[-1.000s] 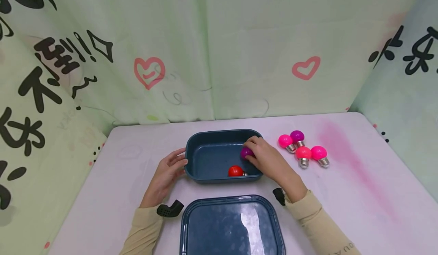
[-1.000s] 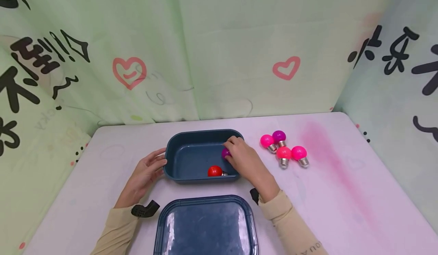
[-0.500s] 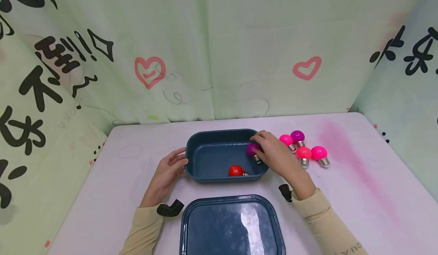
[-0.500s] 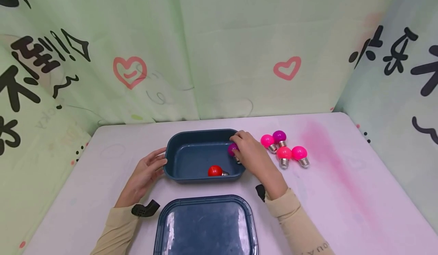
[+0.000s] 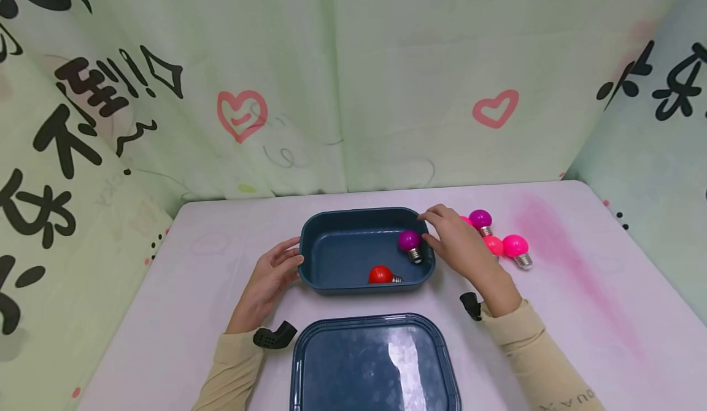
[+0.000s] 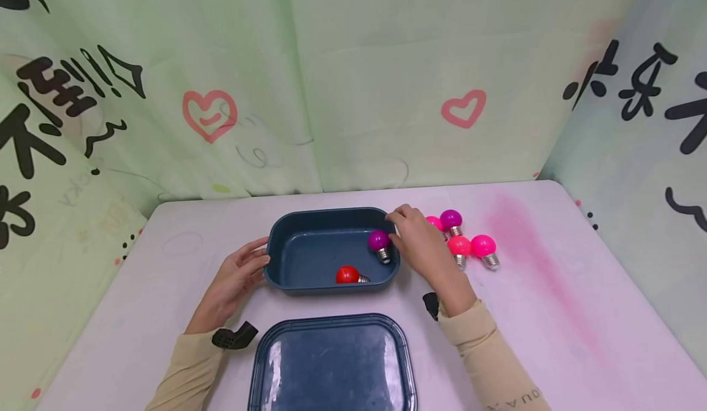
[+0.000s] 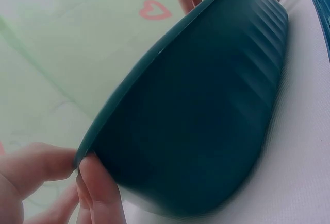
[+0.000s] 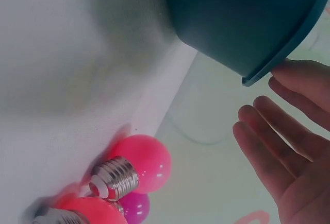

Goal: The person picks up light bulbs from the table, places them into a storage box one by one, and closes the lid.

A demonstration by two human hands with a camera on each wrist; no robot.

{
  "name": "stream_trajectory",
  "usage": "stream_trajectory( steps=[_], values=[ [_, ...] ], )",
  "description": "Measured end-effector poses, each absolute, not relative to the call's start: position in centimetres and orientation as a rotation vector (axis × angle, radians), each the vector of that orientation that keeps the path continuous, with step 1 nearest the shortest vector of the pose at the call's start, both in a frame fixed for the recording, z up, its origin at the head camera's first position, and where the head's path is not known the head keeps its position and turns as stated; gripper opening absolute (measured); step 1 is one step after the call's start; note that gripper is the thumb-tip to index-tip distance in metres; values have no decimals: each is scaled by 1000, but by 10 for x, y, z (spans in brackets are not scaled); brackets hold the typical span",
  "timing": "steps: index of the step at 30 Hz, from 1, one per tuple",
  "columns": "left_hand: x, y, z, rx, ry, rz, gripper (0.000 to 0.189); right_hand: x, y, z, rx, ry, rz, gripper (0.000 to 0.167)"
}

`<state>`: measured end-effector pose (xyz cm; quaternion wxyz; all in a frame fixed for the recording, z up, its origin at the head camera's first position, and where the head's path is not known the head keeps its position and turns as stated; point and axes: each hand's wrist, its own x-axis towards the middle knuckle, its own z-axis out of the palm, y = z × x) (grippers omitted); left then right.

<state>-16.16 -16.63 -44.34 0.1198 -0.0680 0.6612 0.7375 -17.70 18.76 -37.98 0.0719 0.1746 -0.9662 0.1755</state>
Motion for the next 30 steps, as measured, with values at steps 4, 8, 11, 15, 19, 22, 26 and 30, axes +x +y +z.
stream_trajectory(
  steps=[4, 8, 11, 15, 19, 22, 26, 30],
  values=[
    [-161, -166, -443, -203, 1943, 2148, 50, -179, 191, -381, 510, -2894, 536, 36],
    [-161, -166, -443, -204, 1946, 2145, 50, -180, 194, -383, 491, -2891, 551, 36],
    [-161, -166, -443, -209, 1948, 2144, 50, -181, 197, -384, 478, -2885, 554, 38],
    [-162, -166, -443, -216, 1958, 2143, 49, -182, 203, -386, 450, -2883, 546, 39],
    [-161, -165, -442, -219, 1959, 2145, 49, -181, 209, -387, 391, -2893, 536, 39],
    [-161, -166, -443, -211, 1949, 2155, 49, -181, 213, -387, 339, -2907, 537, 39],
    [-161, -166, -444, -193, 1942, 2163, 49, -181, 216, -387, 290, -2940, 540, 41],
    [-161, -167, -444, -194, 1938, 2167, 49, -183, 219, -390, 267, -2959, 542, 41]
  ],
)
